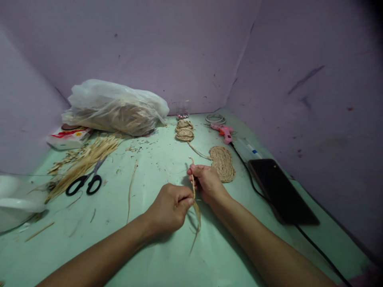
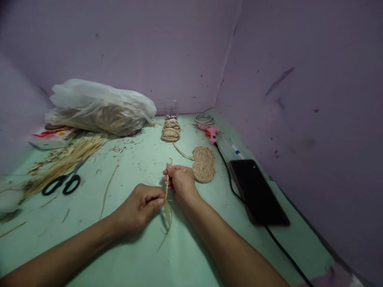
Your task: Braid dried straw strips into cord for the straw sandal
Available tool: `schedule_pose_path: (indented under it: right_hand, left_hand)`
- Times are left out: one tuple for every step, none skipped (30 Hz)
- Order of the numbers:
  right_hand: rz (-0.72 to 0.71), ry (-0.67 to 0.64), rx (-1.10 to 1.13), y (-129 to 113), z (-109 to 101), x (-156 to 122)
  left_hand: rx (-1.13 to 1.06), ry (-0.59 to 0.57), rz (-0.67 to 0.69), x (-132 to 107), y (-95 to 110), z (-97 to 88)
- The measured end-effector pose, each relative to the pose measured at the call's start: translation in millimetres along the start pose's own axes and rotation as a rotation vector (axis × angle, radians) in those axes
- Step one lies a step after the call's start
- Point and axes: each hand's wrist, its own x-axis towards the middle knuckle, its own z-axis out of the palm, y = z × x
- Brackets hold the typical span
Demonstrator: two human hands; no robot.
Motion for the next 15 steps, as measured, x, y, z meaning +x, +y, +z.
schedule_pose_path:
  right_hand:
    - [0.001, 0.004, 0.000, 0.4, 0.4, -0.3]
    - [0.000, 0.008, 0.001, 0.8, 0.3, -0.3]
    - [-0.006, 0.013, 0.005, 1.1, -0.1, -0.1]
    - [-0.014, 0.013, 0.013, 1.3, -0.8, 0.4]
    - [-0.020, 0.002, 0.028, 1.2, -1.6, 1.1]
    - [-0.018, -0.027, 0.046, 0.5, -2.5, 1.6]
    - [0.002, -0.074, 0.058, -0.8, -3.3, 1.6]
    - [0.045, -0.130, 0.053, -3.0, -3.9, 0.7]
    - [0.100, -0.180, 0.016, -6.0, -4.3, -1.7]
    - [0.142, -0.215, -0.042, -9.8, -4.8, -5.9]
    - [0.162, -0.225, -0.135, -13.8, -5.9, -12.1]
    - [0.070, -0.180, -0.247, -17.4, -8.1, -20.4]
    - [-0.119, -0.150, -0.298, -19.8, -12.3, -30.2]
    - [-0.290, -0.173, -0.264, -20.2, -19.0, -40.8]
    - [-0.382, -0.242, -0.164, -17.9, -28.5, -51.1]
  left_hand:
    - [0.011, 0.015, 0.010, -1.2, 0.6, 1.8]
    - [0.016, 0.023, 0.020, -2.1, 1.5, 3.1]
    - [0.013, 0.032, 0.022, -2.8, 2.4, 3.9]
    - [-0.003, 0.043, 0.013, -3.0, 3.1, 4.2]
    - [-0.033, 0.056, -0.005, -2.7, 3.5, 3.9]
    - [-0.079, 0.080, -0.033, -1.9, 3.4, 3.1]
    - [-0.136, 0.115, -0.066, -0.4, 2.7, 1.9]
    - [-0.198, 0.158, -0.102, 1.6, 1.3, 0.3]
    - [-0.260, 0.206, -0.139, 4.0, -0.8, -1.6]
    - [-0.320, 0.256, -0.176, 6.6, -3.4, -3.5]
    - [-0.378, 0.312, -0.212, 9.1, -6.4, -5.4]
    - [-0.433, 0.370, -0.247, 11.2, -9.6, -7.1]
    - [-0.484, 0.424, -0.276, 12.8, -12.8, -8.5]
    - [-0.525, 0.472, -0.293, 13.8, -15.8, -9.3]
    - [-0.551, 0.508, -0.298, 14.1, -18.4, -9.6]
